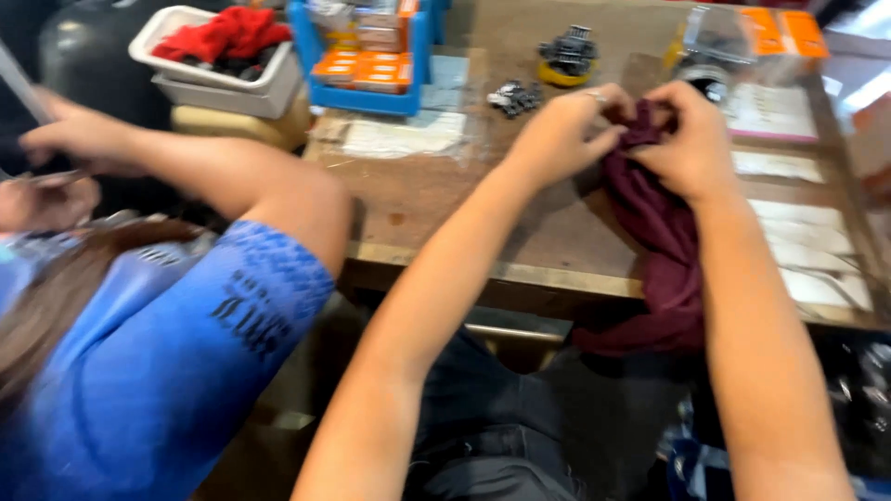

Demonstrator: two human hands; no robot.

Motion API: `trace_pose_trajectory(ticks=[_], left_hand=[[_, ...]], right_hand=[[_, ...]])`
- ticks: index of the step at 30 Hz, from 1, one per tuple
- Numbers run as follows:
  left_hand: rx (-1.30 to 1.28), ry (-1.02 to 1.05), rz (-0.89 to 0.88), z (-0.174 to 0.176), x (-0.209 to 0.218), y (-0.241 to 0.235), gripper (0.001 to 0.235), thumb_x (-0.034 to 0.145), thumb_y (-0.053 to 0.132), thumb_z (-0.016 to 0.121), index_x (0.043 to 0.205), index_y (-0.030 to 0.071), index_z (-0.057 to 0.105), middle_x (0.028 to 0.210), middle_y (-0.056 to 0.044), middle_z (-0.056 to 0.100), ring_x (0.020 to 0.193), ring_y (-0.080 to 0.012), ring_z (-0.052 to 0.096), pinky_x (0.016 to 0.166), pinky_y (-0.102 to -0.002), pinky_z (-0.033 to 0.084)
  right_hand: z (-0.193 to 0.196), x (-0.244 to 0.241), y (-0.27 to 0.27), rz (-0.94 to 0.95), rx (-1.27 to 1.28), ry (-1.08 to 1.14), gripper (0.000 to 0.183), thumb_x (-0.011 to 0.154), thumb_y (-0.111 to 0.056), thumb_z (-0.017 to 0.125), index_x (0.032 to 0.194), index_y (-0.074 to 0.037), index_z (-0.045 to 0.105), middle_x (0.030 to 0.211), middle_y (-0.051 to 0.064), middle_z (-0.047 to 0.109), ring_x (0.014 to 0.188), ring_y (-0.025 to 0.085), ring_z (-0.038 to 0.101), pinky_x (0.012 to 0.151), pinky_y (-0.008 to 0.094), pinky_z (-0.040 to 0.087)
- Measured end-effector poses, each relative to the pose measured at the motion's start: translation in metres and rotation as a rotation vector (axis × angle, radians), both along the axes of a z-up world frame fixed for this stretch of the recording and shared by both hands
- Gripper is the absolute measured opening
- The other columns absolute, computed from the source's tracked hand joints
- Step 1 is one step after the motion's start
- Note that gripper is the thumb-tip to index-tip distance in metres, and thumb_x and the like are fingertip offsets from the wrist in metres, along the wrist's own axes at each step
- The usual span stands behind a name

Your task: Cleaning and inspecting small motorcycle engine rollers or weights with a purple cloth.

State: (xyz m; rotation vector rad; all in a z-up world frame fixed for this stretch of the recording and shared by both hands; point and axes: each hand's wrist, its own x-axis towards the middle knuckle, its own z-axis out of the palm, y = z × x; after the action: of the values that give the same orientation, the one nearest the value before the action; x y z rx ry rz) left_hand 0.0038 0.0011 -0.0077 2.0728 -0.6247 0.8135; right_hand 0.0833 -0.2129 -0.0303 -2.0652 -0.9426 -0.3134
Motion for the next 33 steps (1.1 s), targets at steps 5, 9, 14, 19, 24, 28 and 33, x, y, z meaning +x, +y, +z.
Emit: trace_pose_trajectory(ticks=[5, 9, 14, 19, 24, 28, 33], left_hand=[[-0.138, 0.075, -0.092, -0.002, 0.002, -0.004, 0.021, 0.081, 0.002, 0.071, 0.100, 0.011, 0.066, 0.083, 0.002, 0.075, 0.063, -0.0086, 0.067, 0.059, -0.023, 0.053], [-0.263, 0.140, -0.218, -0.005, 0.009, -0.003, 0.031, 0.082, -0.012, 0.067, 0.107, 0.006, 0.066, 0.096, -0.001, 0.077, 0.082, -0.0079, 0.072, 0.069, -0.019, 0.054], [-0.253, 0.197, -0.163, -0.008, 0.009, -0.002, 0.031, 0.077, -0.010, 0.071, 0.103, 0.007, 0.067, 0.090, 0.000, 0.076, 0.074, -0.0071, 0.067, 0.065, -0.020, 0.053], [-0.323, 0.200, -0.110, -0.012, 0.010, -0.004, 0.028, 0.075, -0.009, 0.074, 0.098, 0.006, 0.067, 0.089, -0.001, 0.075, 0.079, -0.0096, 0.072, 0.069, -0.022, 0.057], [-0.390, 0.234, -0.039, -0.012, 0.015, -0.001, 0.032, 0.078, -0.008, 0.074, 0.104, 0.008, 0.063, 0.095, -0.004, 0.075, 0.087, -0.0132, 0.075, 0.076, -0.025, 0.063], [-0.551, 0.290, -0.167, -0.016, 0.022, 0.002, 0.030, 0.082, -0.009, 0.069, 0.106, 0.006, 0.059, 0.095, -0.006, 0.071, 0.083, -0.0124, 0.068, 0.076, -0.024, 0.059], [-0.554, 0.304, -0.189, -0.013, 0.020, 0.000, 0.035, 0.082, -0.012, 0.067, 0.111, 0.007, 0.057, 0.097, -0.009, 0.077, 0.087, -0.0133, 0.074, 0.075, -0.022, 0.059]], right_hand=[[0.012, -0.014, 0.006, -0.027, 0.048, 0.030, 0.044, 0.075, 0.005, 0.083, 0.113, -0.002, 0.063, 0.088, 0.003, 0.062, 0.073, 0.012, 0.052, 0.067, 0.025, 0.044], [0.019, -0.023, 0.011, -0.020, 0.159, 0.111, 0.040, 0.076, 0.006, 0.085, 0.107, -0.005, 0.063, 0.082, -0.001, 0.059, 0.070, 0.007, 0.049, 0.064, 0.021, 0.040], [0.023, -0.026, 0.012, -0.023, 0.069, 0.127, 0.041, 0.072, 0.009, 0.079, 0.109, -0.003, 0.064, 0.091, 0.002, 0.067, 0.074, 0.011, 0.057, 0.069, 0.023, 0.046], [0.019, -0.023, 0.013, -0.017, 0.087, 0.063, 0.035, 0.076, 0.006, 0.078, 0.109, 0.001, 0.067, 0.096, 0.005, 0.071, 0.082, 0.015, 0.062, 0.079, 0.027, 0.050], [0.014, -0.009, 0.006, -0.166, 0.250, -0.033, 0.026, 0.087, 0.006, 0.068, 0.111, -0.002, 0.067, 0.089, 0.003, 0.065, 0.074, 0.009, 0.054, 0.069, 0.022, 0.044], [0.008, -0.005, 0.008, -0.134, 0.261, 0.083, 0.030, 0.088, 0.006, 0.062, 0.117, 0.001, 0.066, 0.098, 0.007, 0.071, 0.083, 0.012, 0.063, 0.077, 0.022, 0.050], [0.008, -0.004, 0.010, 0.024, 0.214, 0.289, 0.033, 0.089, 0.005, 0.061, 0.121, 0.001, 0.070, 0.098, 0.002, 0.071, 0.083, 0.006, 0.061, 0.074, 0.017, 0.047]])
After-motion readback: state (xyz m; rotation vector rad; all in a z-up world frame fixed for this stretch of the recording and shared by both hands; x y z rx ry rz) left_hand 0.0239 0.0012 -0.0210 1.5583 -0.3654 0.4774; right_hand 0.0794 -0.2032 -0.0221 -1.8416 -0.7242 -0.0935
